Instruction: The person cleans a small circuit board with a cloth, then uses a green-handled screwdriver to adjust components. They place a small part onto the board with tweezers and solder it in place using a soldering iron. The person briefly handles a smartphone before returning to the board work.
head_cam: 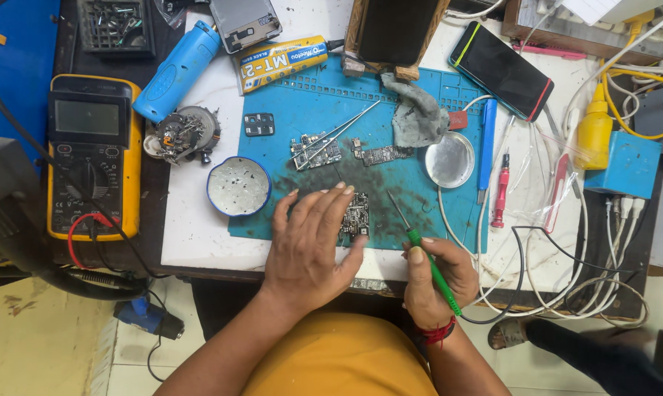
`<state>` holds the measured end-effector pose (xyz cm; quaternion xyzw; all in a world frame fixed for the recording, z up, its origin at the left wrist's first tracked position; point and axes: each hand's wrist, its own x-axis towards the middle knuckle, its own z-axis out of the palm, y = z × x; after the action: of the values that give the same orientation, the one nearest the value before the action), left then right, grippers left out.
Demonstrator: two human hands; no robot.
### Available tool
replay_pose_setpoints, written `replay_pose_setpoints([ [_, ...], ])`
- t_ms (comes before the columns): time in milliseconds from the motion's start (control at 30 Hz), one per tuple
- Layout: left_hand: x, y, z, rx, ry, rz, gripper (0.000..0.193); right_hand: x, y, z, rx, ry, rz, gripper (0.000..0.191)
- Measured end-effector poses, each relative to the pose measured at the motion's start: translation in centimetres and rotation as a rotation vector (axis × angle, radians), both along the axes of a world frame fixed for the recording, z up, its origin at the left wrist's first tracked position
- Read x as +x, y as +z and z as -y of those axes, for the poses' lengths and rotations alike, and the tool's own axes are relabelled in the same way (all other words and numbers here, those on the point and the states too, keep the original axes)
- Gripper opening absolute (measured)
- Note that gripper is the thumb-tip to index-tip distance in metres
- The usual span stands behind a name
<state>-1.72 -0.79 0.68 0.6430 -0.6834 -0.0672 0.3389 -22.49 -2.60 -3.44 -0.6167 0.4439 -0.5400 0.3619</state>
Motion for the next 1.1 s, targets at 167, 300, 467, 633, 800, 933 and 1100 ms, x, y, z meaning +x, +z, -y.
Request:
replay_pose_setpoints([
  [167, 0.2, 0.3, 0.2, 0.056, -0.039, -0.062, 0.077, -0.1, 0.7, 0.5, 0.018, 0.064, -0.102, 0.015],
  [300, 0.7, 0.5, 0.2, 0.052, -0.074, -0.079, 0.078, 0.1, 1.1, 1.0, -0.007, 0.102, -0.181, 0.014],
  [467, 0.9, 0.5, 0.3, 0.058, -0.091, -0.11, 0.077, 0.3, 1.7, 1.2, -0.016, 0.121, -0.26, 0.014],
  [633, 0.9, 0.6, 0.4, 0.071, -0.086, -0.12, 0.075, 0.5, 1.9, 1.3, -0.003, 0.127, -0.253, 0.014],
  [800, 0.9, 0.6, 0.4, 0.074, -0.084, -0.129, 0.073, 0.5, 1.9, 1.4, -0.017, 0.127, -0.256, 0.013],
  [933, 0.9, 0.6, 0.4, 0.08, -0.079, -0.134, 0.072, 0.4, 1.9, 1.4, -0.027, 0.137, -0.249, 0.013],
  [1100, 0.8, 0.6, 0.3, 0.077, -0.072, -0.133, 0.072, 0.4, 1.9, 1.4, -0.015, 0.138, -0.26, 0.012],
])
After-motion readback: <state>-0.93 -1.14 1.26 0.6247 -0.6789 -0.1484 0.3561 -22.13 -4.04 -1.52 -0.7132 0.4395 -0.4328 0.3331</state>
